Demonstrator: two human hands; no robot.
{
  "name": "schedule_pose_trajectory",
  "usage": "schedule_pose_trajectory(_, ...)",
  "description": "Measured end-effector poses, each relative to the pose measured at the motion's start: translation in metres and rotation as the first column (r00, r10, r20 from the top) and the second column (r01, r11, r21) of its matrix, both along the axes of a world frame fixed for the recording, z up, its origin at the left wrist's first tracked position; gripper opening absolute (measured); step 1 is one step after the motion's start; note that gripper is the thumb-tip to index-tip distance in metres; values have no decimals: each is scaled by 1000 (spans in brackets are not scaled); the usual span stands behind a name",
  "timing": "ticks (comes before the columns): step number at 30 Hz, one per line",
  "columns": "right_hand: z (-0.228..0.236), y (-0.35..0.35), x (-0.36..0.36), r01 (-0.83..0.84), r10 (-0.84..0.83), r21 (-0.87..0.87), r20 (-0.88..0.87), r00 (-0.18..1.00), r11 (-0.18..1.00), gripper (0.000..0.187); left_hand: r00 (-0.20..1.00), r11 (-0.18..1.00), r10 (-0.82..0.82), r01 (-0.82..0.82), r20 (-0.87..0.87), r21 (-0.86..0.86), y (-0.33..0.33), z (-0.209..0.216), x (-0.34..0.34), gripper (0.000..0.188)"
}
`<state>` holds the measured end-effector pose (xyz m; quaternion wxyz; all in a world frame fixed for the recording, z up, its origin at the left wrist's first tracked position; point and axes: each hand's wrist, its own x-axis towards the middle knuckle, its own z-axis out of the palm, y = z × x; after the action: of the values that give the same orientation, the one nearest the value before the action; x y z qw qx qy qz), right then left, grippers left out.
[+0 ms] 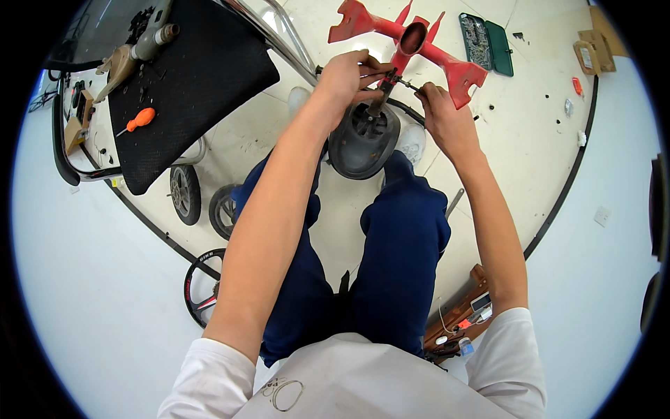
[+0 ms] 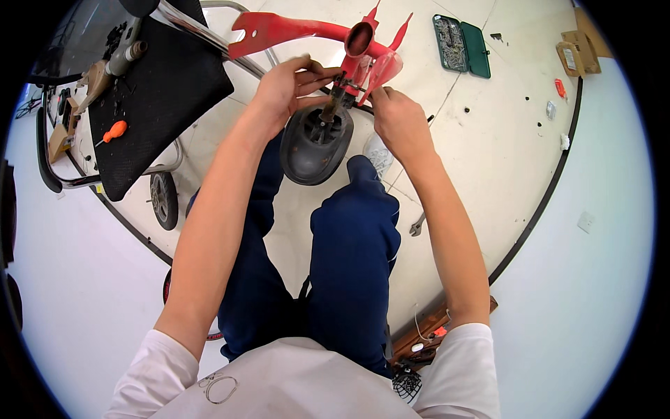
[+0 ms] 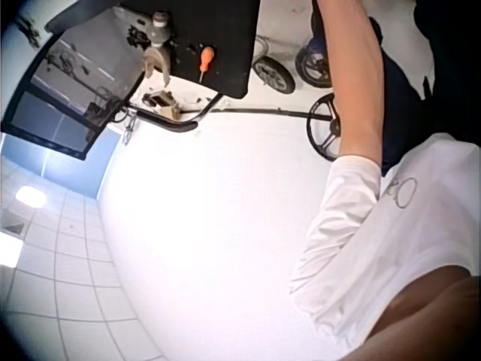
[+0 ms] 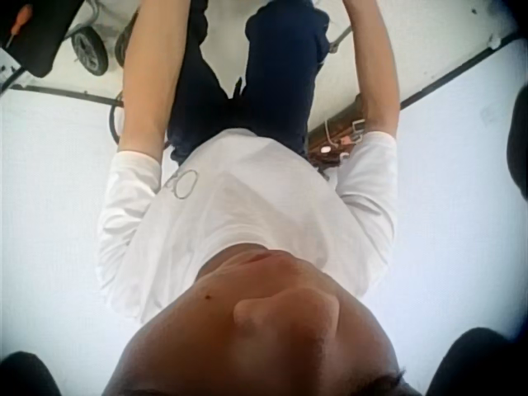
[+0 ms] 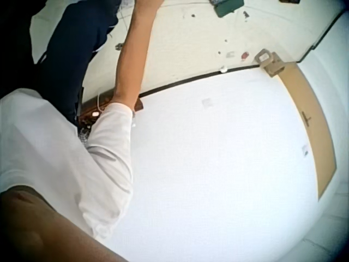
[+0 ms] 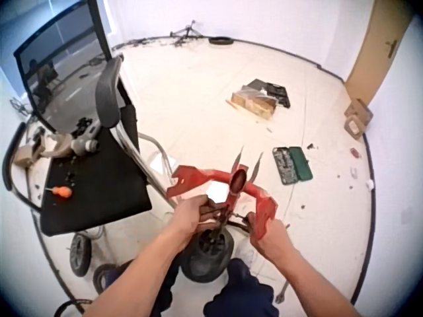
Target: The person assembles a red scooter frame by attaching the handlebar, inserting a metal rod, and tightening bolts with a screwdriver and wrench. They then attach a wheel to the frame.
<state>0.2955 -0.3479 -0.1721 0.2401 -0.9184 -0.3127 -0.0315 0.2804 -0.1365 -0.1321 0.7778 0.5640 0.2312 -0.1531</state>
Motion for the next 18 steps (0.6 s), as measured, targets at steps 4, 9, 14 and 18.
schedule_pose_trajectory(4,-7,-2,4,35,-28,-60,122,992,998,10,944,884,-201,61,260,463,-9,-13,-5,23)
schedule_pose_trajectory(9,-1,-2,10,43,-31,-59,192,981,997,11,844,616,-441,36,306,787,-10,-17,6,27)
schedule_pose_trajectory(14,-3,-12,28,71,-49,63,-292,955,995,17,766,368,-598,2,236,930,-15,-9,19,25)
schedule_pose_trajectory(18,10,-22,59,115,58,165,-781,621,980,25,577,325,-733,-170,361,931,-18,-23,28,26)
